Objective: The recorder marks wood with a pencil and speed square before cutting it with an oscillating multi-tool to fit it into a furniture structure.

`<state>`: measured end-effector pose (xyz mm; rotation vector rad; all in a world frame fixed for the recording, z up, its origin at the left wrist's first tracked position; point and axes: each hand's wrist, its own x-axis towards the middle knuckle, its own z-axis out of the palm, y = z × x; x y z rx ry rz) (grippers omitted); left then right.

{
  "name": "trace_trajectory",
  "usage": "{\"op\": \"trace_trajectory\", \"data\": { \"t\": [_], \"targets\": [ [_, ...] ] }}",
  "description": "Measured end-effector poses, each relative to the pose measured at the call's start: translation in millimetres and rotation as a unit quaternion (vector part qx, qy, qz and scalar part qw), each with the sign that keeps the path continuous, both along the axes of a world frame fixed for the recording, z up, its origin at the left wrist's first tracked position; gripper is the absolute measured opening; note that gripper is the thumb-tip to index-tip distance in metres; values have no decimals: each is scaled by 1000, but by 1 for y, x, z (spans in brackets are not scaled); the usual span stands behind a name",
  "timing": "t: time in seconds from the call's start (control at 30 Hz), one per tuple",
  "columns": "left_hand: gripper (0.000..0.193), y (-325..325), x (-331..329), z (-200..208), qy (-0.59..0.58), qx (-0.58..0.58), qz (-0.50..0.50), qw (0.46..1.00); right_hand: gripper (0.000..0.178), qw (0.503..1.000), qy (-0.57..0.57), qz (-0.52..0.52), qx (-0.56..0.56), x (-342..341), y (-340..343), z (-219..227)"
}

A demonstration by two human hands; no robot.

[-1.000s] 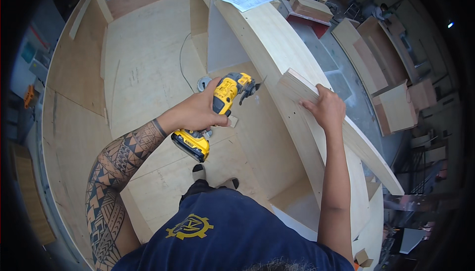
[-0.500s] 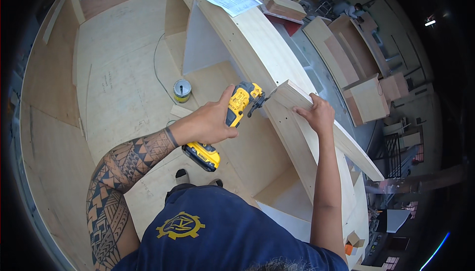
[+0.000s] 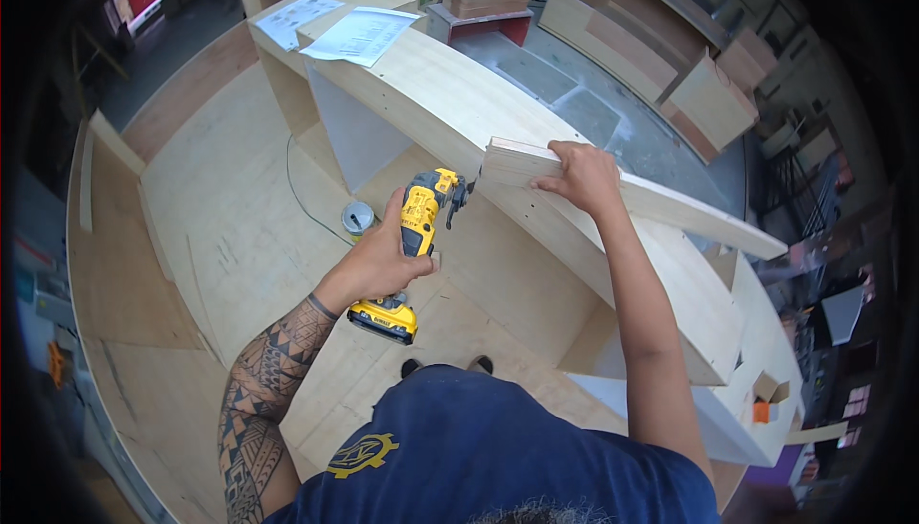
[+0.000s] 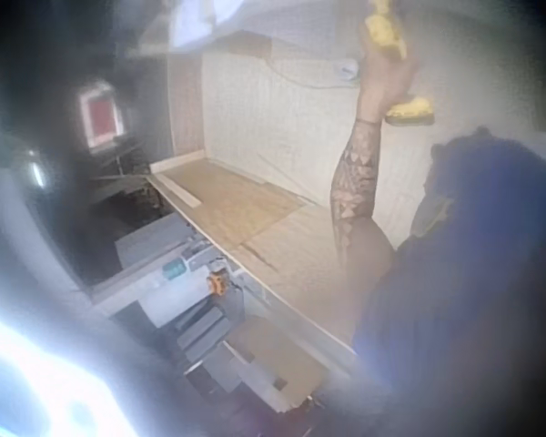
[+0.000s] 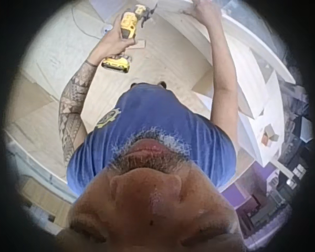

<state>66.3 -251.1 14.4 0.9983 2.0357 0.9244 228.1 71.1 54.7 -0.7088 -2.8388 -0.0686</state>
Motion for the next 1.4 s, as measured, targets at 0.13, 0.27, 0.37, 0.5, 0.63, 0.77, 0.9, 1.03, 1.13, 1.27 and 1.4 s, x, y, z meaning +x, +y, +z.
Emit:
{"op": "trace_trajectory", "data": {
  "t": [0.13,0.27,0.37,0.5,0.63,0.77,0.9,1.03,1.13,1.27,1.4],
  "targets": [
    [120,8,2,17,-34,-37,-2,999,51,1000,20,15,-2,10,0,-3],
    [123,4,-3,19,-36,13,11,999,50,999,33,12,-12,12,3,-6],
    [124,12,-11,25,-71,104,83,989,49,999,43,13,-16,14,0,-9],
    [103,60,-32,44,-144,236,158,948,50,998,65,9,-22,19,5,-9],
    [90,135,-109,45,-162,288,174,928,49,996,82,11,-27,17,7,-10],
    [96,218,-189,36,-196,318,273,887,48,995,91,21,-34,13,0,-7],
    [101,304,-184,1,-112,280,360,883,46,997,76,1,-23,22,11,-12],
    [111,296,-229,-33,-58,248,368,894,46,995,93,40,-12,15,-1,-9],
    [119,290,-233,-22,-92,147,329,928,46,995,91,39,-9,16,2,-12],
    [81,250,-220,5,20,35,158,987,46,997,76,28,-10,19,4,-15],
    [90,200,-187,-3,-87,46,187,977,46,997,80,15,-12,20,-2,-19]
  ]
}}
